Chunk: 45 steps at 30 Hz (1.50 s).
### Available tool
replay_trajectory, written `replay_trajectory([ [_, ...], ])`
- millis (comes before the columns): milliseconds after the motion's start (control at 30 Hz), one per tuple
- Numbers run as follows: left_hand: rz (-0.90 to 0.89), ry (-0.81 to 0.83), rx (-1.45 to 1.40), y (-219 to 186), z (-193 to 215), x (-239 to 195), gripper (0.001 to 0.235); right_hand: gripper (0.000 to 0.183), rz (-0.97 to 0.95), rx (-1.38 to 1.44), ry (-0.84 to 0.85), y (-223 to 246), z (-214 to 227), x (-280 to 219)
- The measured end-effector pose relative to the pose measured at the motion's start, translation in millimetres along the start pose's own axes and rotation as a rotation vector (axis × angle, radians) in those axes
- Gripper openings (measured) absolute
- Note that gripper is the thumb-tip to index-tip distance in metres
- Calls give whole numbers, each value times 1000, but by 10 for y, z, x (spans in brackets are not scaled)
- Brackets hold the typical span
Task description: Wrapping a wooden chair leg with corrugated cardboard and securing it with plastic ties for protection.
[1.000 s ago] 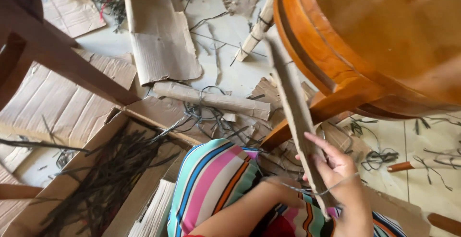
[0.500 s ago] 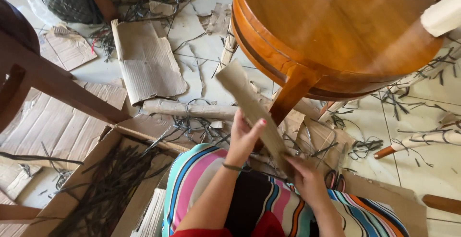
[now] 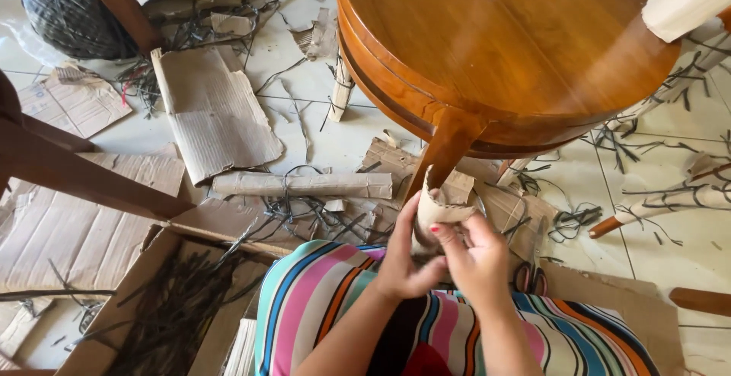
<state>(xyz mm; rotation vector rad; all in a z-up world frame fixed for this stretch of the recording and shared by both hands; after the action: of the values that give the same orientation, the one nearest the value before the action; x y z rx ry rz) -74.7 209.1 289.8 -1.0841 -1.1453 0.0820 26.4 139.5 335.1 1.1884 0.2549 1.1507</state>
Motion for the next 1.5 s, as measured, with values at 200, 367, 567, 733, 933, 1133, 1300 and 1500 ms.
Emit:
replay_trajectory([
  [200,275,-227,-651,488,205,28,71,31,-155,188,-124,-78,83,134],
  [367,254,-288,-591,606,299,-7,43,41,-18,112,-272,-421,200,39],
  [567,99,-186,-236,208,528,216,25,38,112,-101,-98,21,54,140],
  [733,-65,-154,83,80,579,241,36,15,201,-384,-71,26,164,134],
  [933,-81,-287,259,523,649,210,11,2,266,-383,-109,113,156,306],
  [1133,-17,-299,109,471,776,555,35,23,329,-289,-315,12,143,582],
  [1300,325,11,-93,808,539,580,91,33,290,-176,-411,-175,83,552],
  [1500,463,59,-49,1477,229,457,81,47,152,-21,-517,-412,25,579],
])
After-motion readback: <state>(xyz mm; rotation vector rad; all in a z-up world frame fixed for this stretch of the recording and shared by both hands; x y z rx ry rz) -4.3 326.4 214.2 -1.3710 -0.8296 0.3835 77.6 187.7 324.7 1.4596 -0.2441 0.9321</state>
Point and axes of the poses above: each hand's wrist, its own x-axis towards the middle knuckle, its own z-axis out of the back of the hand, y = z × x, the point moved 7 cm from there along x, towards the middle knuckle, and after that the axes turned 4 degrees about y, right-handed, at the moved point
